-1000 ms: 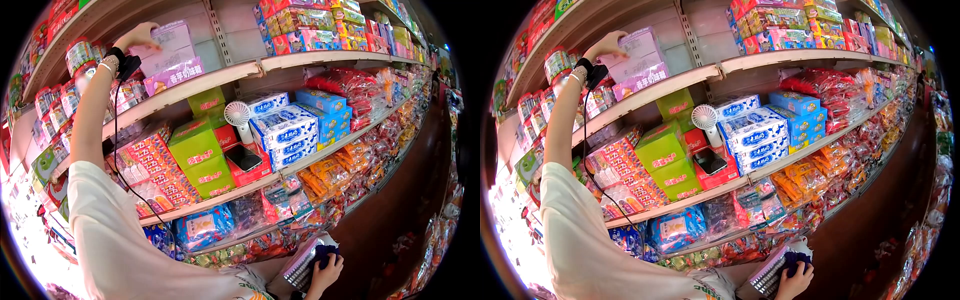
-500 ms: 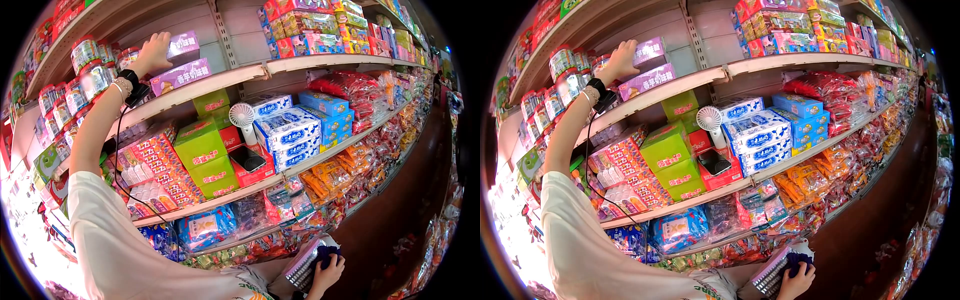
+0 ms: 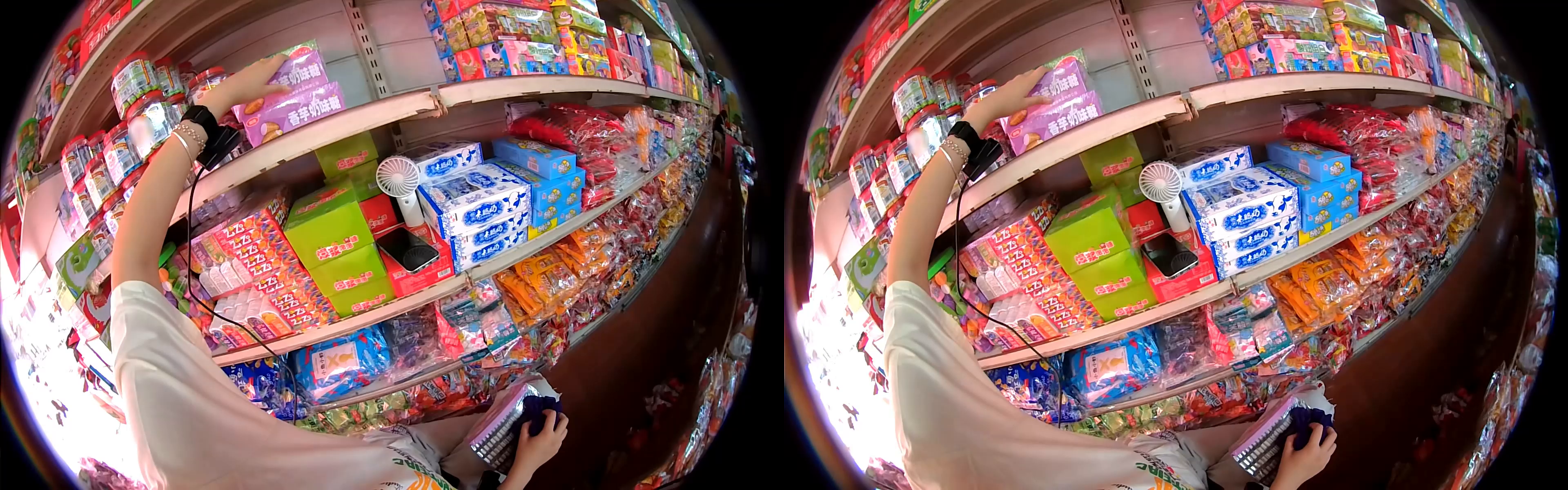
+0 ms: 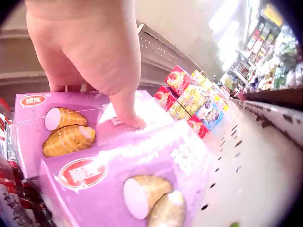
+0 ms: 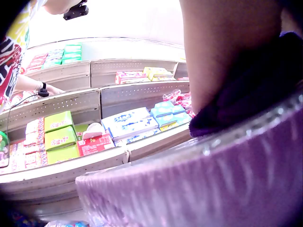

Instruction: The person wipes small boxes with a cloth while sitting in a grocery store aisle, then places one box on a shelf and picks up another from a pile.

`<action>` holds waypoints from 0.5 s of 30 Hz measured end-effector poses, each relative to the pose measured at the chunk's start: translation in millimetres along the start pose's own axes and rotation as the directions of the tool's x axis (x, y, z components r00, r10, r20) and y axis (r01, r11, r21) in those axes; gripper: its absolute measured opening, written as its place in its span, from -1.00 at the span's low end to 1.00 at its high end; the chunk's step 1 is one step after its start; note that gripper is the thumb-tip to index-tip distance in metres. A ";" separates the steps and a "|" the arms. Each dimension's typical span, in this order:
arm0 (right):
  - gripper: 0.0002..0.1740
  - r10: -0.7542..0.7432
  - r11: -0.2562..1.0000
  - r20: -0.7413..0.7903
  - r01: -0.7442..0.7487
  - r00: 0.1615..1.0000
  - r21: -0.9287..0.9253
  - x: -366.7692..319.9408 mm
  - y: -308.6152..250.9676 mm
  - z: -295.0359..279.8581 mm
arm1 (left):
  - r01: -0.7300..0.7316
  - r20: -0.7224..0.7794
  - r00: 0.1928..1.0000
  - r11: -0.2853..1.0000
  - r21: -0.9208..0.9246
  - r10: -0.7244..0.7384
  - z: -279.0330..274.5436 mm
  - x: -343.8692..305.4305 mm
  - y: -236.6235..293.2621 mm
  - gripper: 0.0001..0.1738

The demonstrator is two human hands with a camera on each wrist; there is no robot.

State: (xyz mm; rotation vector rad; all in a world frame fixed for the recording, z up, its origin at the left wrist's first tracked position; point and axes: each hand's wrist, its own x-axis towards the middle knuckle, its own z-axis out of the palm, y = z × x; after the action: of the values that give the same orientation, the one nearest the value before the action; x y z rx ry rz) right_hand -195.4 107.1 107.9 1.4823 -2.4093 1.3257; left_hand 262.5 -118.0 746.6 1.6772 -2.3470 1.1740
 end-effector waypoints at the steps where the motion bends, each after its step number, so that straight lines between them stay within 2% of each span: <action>1: -0.61 0.008 1.000 0.004 -0.008 1.000 -0.001 0.0 -0.3 -0.6 | -0.003 -0.003 1.000 0.999 0.045 0.003 -0.8 1.3 2.2 -0.20; 8: -0.60 -0.009 1.000 -0.010 0.009 1.000 -0.006 -0.2 2.0 3.2 | -0.062 -0.098 0.994 0.997 -0.043 0.057 3.2 22.4 -2.6 -0.34; 10: -0.60 -0.012 1.000 -0.010 0.012 1.000 -0.004 -0.8 3.7 5.3 | -0.226 -0.239 0.946 0.974 0.003 0.221 5.2 30.7 -0.3 -0.31; 11: -0.60 -0.015 1.000 -0.013 0.015 1.000 -0.004 -0.8 4.7 5.6 | -0.225 -0.241 0.945 0.974 0.002 0.219 7.0 33.0 0.9 -0.31; 13: -0.61 -0.013 1.000 -0.013 0.013 1.000 -0.015 -1.2 4.4 5.5 | 0.007 -0.145 0.989 0.997 -0.078 -0.018 2.6 34.0 27.4 -0.23; 15: -0.61 -0.012 1.000 -0.017 0.012 1.000 -0.028 -0.5 4.3 4.9 | 0.017 -0.140 0.990 0.999 -0.039 -0.022 5.6 29.1 48.2 -0.21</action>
State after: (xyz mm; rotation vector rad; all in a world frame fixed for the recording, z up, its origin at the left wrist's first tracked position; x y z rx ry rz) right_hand -196.4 105.0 101.7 1.4702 -2.3944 1.2909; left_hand 212.8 -138.0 728.4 1.5471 -2.2498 1.1943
